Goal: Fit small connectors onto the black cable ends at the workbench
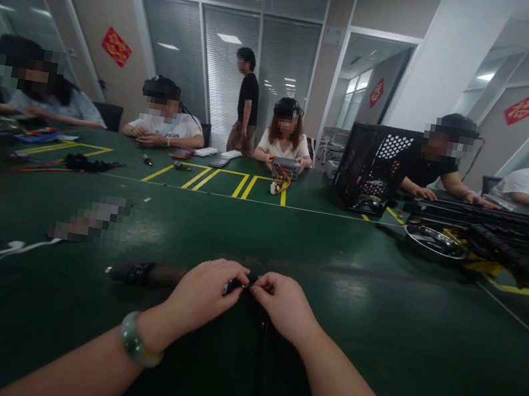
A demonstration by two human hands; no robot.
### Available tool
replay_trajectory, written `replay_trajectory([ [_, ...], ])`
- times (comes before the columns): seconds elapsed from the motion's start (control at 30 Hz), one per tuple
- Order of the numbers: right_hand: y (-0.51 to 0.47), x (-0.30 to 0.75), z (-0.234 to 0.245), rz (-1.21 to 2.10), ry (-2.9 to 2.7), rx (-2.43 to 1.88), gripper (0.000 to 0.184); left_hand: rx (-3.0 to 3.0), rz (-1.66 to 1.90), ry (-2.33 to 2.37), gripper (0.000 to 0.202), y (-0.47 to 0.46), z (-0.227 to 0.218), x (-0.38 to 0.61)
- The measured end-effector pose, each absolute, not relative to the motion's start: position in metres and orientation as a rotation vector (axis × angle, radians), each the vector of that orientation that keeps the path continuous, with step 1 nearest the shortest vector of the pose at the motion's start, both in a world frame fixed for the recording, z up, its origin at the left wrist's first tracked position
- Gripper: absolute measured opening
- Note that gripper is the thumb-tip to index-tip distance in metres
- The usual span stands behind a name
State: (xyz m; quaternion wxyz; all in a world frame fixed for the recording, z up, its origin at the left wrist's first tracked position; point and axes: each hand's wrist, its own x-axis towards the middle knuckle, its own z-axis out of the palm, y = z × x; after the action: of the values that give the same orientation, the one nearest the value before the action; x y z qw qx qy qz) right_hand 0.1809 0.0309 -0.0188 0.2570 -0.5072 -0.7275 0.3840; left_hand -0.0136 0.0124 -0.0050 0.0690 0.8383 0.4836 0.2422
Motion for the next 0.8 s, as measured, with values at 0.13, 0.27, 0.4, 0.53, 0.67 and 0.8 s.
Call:
replay_trajectory([
  [0.13,0.0300,0.1798,-0.0185,1.022,-1.975,-1.358,0.017,2.532,0.724,1.464,0.014,0.0138,-0.0064,-0.0128],
  [0.27,0.0290,0.1795,-0.0197,1.004,-1.989,-1.306,0.016,2.537,0.747,1.481,0.013,0.0143,-0.0074,-0.0126],
  [0.4,0.0289,0.1801,-0.0203,0.983,-1.992,-1.306,0.015,2.530,0.750,1.482,0.013,0.0132,-0.0071,-0.0125],
  [0.53,0.0292,0.1799,-0.0198,0.960,-1.991,-1.315,0.015,2.525,0.737,1.468,0.011,0.0130,-0.0064,-0.0129],
  [0.67,0.0294,0.1795,-0.0195,0.979,-1.988,-1.341,0.016,2.517,0.721,1.462,0.010,0.0142,-0.0069,-0.0138],
  [0.8,0.0295,0.1796,-0.0190,0.971,-1.987,-1.368,0.017,2.516,0.716,1.454,0.009,0.0154,-0.0073,-0.0144],
])
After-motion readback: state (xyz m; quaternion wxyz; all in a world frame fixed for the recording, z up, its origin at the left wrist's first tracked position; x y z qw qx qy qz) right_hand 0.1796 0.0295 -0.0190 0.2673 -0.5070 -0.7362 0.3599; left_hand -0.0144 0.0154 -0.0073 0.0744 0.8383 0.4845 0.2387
